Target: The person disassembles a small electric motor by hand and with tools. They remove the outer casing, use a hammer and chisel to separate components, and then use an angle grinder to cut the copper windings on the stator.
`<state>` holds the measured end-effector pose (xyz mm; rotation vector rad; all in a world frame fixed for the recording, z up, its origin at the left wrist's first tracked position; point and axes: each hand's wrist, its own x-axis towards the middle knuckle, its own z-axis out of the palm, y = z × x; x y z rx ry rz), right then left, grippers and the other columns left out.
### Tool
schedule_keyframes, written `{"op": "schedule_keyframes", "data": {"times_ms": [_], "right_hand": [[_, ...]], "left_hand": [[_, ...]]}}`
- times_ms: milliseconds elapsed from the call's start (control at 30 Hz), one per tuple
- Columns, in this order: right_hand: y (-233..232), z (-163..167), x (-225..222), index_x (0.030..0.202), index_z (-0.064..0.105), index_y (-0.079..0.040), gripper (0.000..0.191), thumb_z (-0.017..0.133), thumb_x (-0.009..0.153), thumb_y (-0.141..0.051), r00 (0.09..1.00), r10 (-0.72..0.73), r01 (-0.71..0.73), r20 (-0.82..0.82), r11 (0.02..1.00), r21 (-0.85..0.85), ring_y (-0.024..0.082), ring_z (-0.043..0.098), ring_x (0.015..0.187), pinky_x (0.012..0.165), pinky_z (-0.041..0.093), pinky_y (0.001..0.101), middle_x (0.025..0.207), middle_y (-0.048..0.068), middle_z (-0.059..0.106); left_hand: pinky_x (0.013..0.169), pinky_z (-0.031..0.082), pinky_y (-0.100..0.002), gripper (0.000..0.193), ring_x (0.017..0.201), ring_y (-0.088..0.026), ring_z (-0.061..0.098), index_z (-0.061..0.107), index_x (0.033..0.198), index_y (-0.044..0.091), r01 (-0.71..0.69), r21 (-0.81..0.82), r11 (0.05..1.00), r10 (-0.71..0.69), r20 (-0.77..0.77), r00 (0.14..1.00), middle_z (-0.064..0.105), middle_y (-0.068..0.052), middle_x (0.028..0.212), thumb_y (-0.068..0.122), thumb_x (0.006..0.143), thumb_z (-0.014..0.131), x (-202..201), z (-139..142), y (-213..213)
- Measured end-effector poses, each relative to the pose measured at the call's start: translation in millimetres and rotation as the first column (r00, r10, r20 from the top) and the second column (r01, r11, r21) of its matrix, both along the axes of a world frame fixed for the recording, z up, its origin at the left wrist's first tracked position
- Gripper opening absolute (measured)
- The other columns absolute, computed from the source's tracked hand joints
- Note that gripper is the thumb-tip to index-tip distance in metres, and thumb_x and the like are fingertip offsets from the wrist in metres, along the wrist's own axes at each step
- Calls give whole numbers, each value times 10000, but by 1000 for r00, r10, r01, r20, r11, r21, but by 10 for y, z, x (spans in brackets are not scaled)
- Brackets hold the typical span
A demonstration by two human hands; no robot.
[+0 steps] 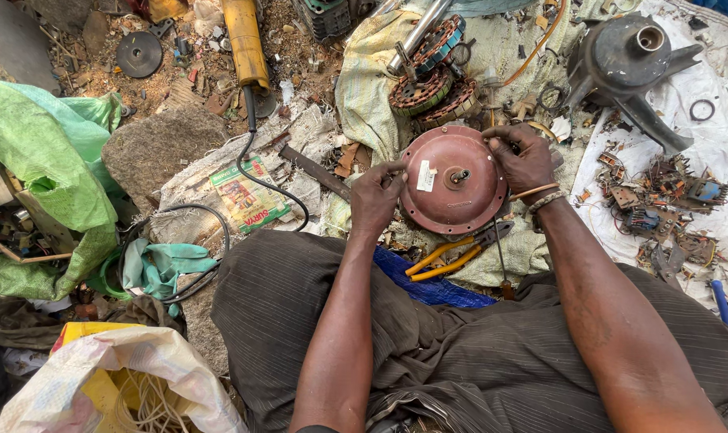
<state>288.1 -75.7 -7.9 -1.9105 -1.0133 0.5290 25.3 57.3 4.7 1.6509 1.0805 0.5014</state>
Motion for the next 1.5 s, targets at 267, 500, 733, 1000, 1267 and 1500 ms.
{"op": "schedule_keyframes", "data": {"times_ms": [267,500,733,1000,1267,1500], "right_hand": [[12,107,-35,1212,757,-90,248,761,997,-215,997,24,-22,-77,999,22,117,604,921,826,535,284,1006,-17,639],[33,185,-68,1149,741,-74,173,718,1023,-190,999,49,-49,3,999,11,106,624,953,853,537,289,1064,-21,657],[18,88,-38,1199,714,-80,205,735,1029,-194,995,52,-49,-82,998,41,94,595,914,837,534,284,1013,-9,645],[6,13,-10,1208,755,-82,192,732,1048,-186,998,60,-60,7,998,0,144,635,1012,903,552,324,1127,33,678],[13,38,-14,1221,738,-71,228,739,1031,-196,997,60,-59,-50,998,30,126,621,974,871,540,308,1076,26,673],[36,97,-52,1163,732,-83,240,746,995,-253,981,-44,38,-190,999,-34,98,629,902,812,557,285,1025,5,695]], "left_hand": [[500,403,-287,255,532,-54,477,788,1140,171,-24,-19,1000,23,-60,998,543,70,588,252,898,782,-19,-2,-8],[652,553,-283,207,713,-47,676,781,1157,175,6,300,954,-34,87,996,716,33,952,245,965,746,-39,23,-56],[698,606,-377,263,732,-159,741,748,1201,197,58,151,987,-50,-53,997,776,-38,944,237,944,715,-60,90,-49],[747,617,-385,239,814,-171,761,769,1190,177,41,293,955,-48,18,999,779,-70,979,229,962,722,-57,35,-32],[633,550,-364,253,686,-113,677,761,1163,150,17,93,996,-16,-14,1000,709,4,800,271,942,739,-33,111,-36],[560,499,-325,237,588,-85,607,766,1156,153,20,112,994,-18,-16,1000,671,23,690,251,944,725,-35,76,-29]]}}
